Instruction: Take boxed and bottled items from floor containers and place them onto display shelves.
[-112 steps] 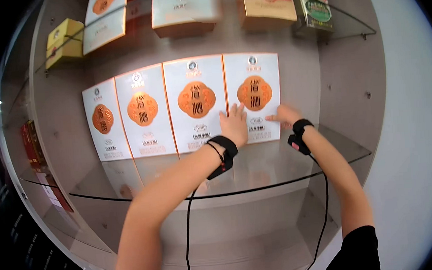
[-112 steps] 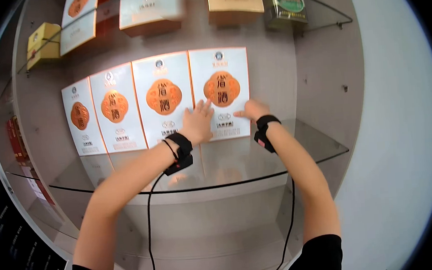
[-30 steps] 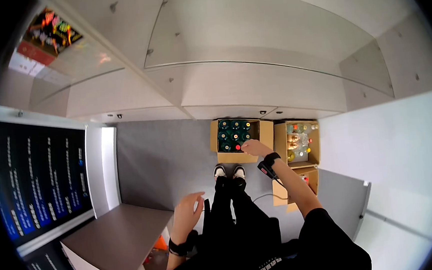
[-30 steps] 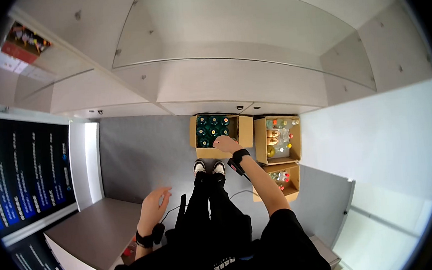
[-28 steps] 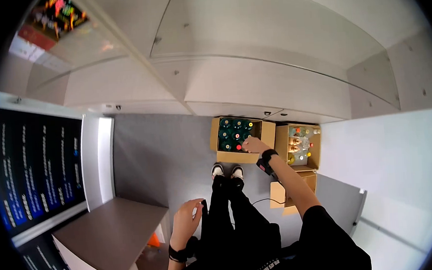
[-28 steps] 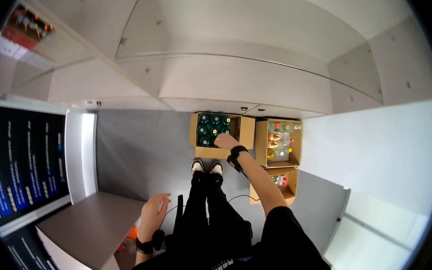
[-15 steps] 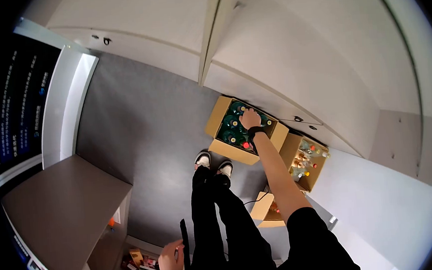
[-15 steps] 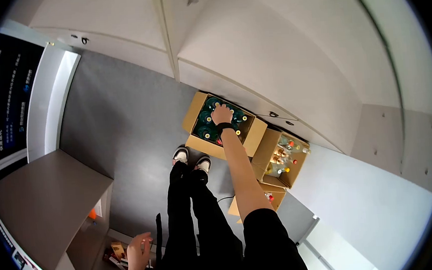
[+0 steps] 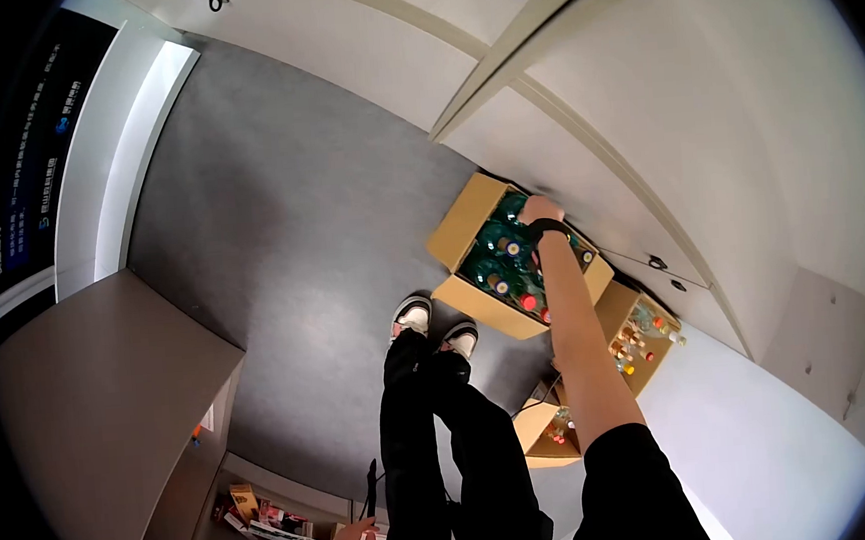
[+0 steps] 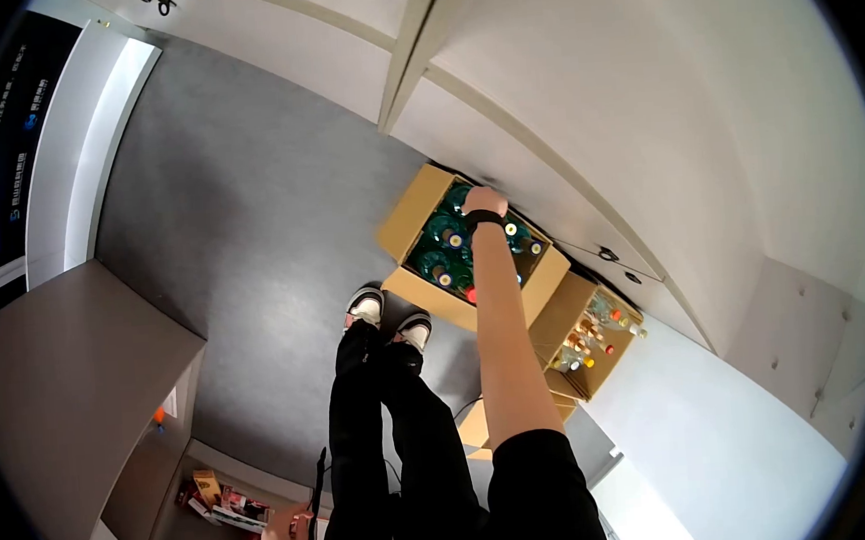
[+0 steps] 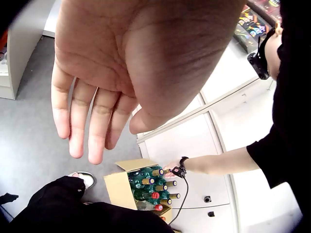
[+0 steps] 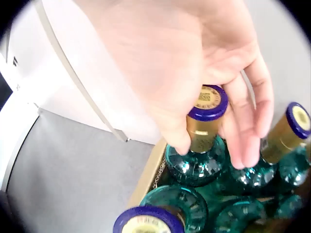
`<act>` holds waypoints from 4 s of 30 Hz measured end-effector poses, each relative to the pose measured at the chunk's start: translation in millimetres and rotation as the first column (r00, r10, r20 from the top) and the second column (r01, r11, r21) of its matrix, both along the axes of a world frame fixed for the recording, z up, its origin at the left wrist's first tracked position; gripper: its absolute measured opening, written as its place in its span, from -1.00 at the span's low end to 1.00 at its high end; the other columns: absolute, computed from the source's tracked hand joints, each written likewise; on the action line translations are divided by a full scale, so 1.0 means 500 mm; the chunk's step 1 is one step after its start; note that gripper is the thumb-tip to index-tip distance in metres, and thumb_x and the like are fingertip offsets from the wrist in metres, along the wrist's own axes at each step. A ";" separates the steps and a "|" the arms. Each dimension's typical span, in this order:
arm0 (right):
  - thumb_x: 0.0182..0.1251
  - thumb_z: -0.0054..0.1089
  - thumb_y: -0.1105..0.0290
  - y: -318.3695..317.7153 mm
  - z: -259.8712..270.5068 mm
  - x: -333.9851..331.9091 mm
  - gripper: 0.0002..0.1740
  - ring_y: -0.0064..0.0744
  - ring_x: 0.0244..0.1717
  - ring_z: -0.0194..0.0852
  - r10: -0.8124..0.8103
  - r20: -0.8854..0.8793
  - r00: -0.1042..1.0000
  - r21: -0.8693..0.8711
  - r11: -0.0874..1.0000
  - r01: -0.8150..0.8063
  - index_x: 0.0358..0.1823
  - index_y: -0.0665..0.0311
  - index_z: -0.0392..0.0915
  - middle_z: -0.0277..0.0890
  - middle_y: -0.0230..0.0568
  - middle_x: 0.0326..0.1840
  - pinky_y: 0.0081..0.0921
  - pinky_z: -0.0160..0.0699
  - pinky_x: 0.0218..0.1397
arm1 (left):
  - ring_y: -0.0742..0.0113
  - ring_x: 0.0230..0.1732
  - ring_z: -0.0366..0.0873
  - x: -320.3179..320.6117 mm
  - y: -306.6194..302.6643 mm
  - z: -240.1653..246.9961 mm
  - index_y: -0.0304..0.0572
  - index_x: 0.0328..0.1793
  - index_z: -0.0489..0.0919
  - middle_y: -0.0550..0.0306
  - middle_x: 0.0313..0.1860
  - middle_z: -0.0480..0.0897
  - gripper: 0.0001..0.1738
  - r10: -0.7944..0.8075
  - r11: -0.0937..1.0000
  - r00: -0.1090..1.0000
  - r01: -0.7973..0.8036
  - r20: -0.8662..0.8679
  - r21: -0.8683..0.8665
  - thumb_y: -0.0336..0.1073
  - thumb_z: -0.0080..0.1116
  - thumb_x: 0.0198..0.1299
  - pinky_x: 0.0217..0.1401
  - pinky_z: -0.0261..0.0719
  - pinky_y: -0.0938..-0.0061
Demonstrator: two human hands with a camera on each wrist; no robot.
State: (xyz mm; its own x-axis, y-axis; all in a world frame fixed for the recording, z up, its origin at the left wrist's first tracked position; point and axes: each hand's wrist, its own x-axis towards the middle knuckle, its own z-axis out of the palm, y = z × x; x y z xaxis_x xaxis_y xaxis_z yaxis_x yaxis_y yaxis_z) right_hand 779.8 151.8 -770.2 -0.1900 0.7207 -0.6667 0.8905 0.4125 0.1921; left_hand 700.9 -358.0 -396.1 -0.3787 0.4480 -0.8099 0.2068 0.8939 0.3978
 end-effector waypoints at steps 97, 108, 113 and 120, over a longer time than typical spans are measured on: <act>-0.01 0.37 0.29 -0.195 1.378 0.080 -0.01 -0.28 0.23 0.16 -0.198 -0.930 -0.309 -0.197 0.980 -0.035 0.30 0.39 -0.17 0.12 -0.05 0.19 -0.35 0.24 0.23 | 0.33 0.10 0.39 -0.052 0.782 0.722 -0.32 0.26 0.05 0.01 0.08 0.38 -0.27 -0.487 0.148 0.873 0.109 -0.024 0.983 -0.37 0.24 0.05 0.12 0.42 0.41; -0.05 0.38 0.38 0.041 1.361 -0.015 -0.22 -0.41 0.03 0.35 -0.068 -0.965 -0.253 -0.083 0.995 0.048 0.21 0.29 0.13 0.35 -0.20 0.05 -0.43 0.38 0.05 | 0.09 0.20 0.34 -0.160 0.988 0.694 -0.26 0.41 -0.17 -0.18 0.20 0.31 0.05 -0.445 -0.031 0.866 0.240 -0.228 0.970 -0.28 0.35 -0.06 0.20 0.34 0.29; -0.05 0.37 0.39 0.101 1.331 -0.037 -0.29 -0.37 0.01 0.40 0.044 -0.994 -0.105 0.030 0.991 0.131 0.16 0.31 0.23 0.41 -0.16 0.02 -0.41 0.40 0.05 | 0.04 0.22 0.32 -0.189 1.040 0.671 -0.19 0.40 -0.15 -0.20 0.21 0.29 0.05 -0.422 -0.026 0.864 0.290 -0.273 0.957 -0.29 0.36 -0.09 0.23 0.31 0.25; -0.10 0.36 0.42 0.154 1.277 -0.037 -0.38 -0.34 0.02 0.41 0.101 -0.989 -0.112 0.085 0.986 0.141 0.07 0.32 0.34 0.45 -0.14 0.00 -0.37 0.39 0.07 | -0.01 0.28 0.25 -0.197 1.089 0.590 -0.15 0.39 -0.19 -0.22 0.23 0.25 0.06 -0.449 0.002 0.868 0.237 -0.211 0.972 -0.34 0.35 -0.10 0.28 0.24 0.22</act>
